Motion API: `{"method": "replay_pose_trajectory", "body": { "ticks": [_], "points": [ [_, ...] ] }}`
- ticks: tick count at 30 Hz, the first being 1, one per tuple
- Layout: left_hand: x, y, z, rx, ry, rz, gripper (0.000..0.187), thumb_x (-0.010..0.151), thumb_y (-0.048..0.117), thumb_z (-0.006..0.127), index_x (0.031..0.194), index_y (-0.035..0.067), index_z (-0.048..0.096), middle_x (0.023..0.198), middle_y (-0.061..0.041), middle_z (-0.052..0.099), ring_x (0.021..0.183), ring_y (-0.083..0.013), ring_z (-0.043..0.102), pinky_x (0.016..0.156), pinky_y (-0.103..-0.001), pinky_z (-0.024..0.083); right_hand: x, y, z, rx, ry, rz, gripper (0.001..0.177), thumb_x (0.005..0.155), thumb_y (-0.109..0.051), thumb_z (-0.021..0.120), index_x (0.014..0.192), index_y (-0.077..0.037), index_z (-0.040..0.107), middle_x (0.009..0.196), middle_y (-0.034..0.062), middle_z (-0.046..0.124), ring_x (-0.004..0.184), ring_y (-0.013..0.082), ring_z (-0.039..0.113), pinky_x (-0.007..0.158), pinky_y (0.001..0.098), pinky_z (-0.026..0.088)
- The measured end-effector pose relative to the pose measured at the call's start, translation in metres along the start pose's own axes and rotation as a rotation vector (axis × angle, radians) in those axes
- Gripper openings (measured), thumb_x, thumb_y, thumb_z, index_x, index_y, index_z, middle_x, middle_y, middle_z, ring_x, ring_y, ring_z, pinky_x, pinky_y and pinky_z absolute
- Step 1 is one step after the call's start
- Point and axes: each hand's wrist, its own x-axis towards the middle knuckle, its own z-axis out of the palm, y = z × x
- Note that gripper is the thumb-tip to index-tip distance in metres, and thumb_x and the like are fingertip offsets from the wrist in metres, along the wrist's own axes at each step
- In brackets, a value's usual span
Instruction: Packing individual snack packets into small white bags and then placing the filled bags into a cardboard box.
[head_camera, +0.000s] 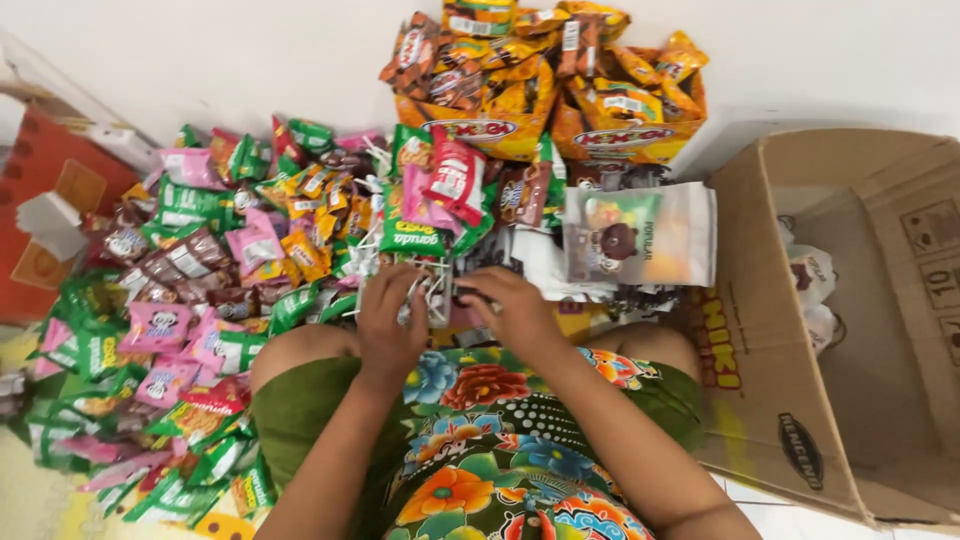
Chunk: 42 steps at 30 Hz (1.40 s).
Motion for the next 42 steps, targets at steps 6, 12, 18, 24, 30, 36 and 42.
{"method": "replay_pose_trajectory", "body": {
  "ticks": [6,12,18,24,30,36,42],
  "points": [
    [0.012,-0.006,-0.025,0.048,-0.065,-0.097,0.039,0.093,-0.011,0.057,0.128,0.005,0.064,0.123,-0.014,0.059,0.111,-0.0376,0.062,0.088,-0.049,0.054,0.036,-0.025,0.040,-0.495,-0.211,-0.348,0.018,0.089,-0.009,0.070,0.106,-0.014,0.071,0.115,0.0062,0.067,0.097,0.0262,0.068,0.079,0.0350,0.054],
    [0.007,-0.024,-0.020,0.022,-0.095,-0.085,0.048,0.084,-0.016,0.056,0.125,0.004,0.070,0.127,-0.019,0.061,0.114,-0.0420,0.062,0.085,-0.049,0.056,0.043,-0.001,0.060,-0.584,-0.157,-0.507,0.008,0.091,-0.009,0.069,0.090,-0.017,0.069,0.097,-0.0008,0.059,0.074,0.0202,0.060,0.062,0.0328,0.046],
    [0.010,-0.018,-0.019,-0.089,-0.105,-0.194,0.050,0.087,-0.020,0.049,0.127,0.002,0.069,0.133,-0.021,0.059,0.116,-0.0441,0.062,0.088,-0.051,0.058,0.034,0.022,0.060,-0.471,-0.189,-0.546,0.015,0.090,-0.009,0.067,0.103,-0.016,0.067,0.103,0.0034,0.062,0.082,0.0254,0.064,0.069,0.0376,0.046],
    [0.015,-0.012,-0.022,-0.125,-0.099,-0.230,0.051,0.088,-0.020,0.050,0.127,0.005,0.070,0.133,-0.019,0.058,0.118,-0.0438,0.062,0.091,-0.054,0.057,0.034,0.009,0.050,-0.009,-0.100,-0.234,0.014,0.101,-0.017,0.065,0.113,-0.021,0.071,0.100,-0.0023,0.072,0.093,0.0195,0.071,0.083,0.0304,0.051],
    [0.013,-0.004,-0.015,-0.098,-0.093,-0.212,0.048,0.089,-0.019,0.052,0.127,0.005,0.069,0.130,-0.018,0.057,0.111,-0.0434,0.064,0.085,-0.055,0.057,0.035,-0.037,-0.015,0.445,0.204,0.108,0.003,0.090,-0.011,0.078,0.092,-0.010,0.076,0.090,0.0061,0.079,0.088,0.0176,0.075,0.084,0.0290,0.055],
    [0.013,0.000,-0.009,0.037,-0.028,-0.055,0.041,0.088,-0.012,0.054,0.117,0.011,0.072,0.120,-0.009,0.060,0.080,-0.0270,0.060,0.073,-0.045,0.052,0.002,0.009,-0.164,-0.153,0.791,0.228,0.009,0.098,-0.001,0.074,0.095,-0.007,0.069,0.080,0.0088,0.070,0.073,0.0165,0.066,0.070,0.0290,0.053],
    [-0.002,0.002,0.053,0.024,0.008,0.131,0.032,0.082,0.000,0.060,0.103,0.019,0.074,0.112,-0.006,0.067,0.079,-0.0265,0.057,0.079,-0.041,0.050,-0.026,0.109,-0.262,-0.172,0.827,0.268,0.016,0.104,0.003,0.073,0.116,-0.003,0.065,0.091,0.0134,0.070,0.078,0.0251,0.074,0.065,0.0311,0.061]
  ]
}}
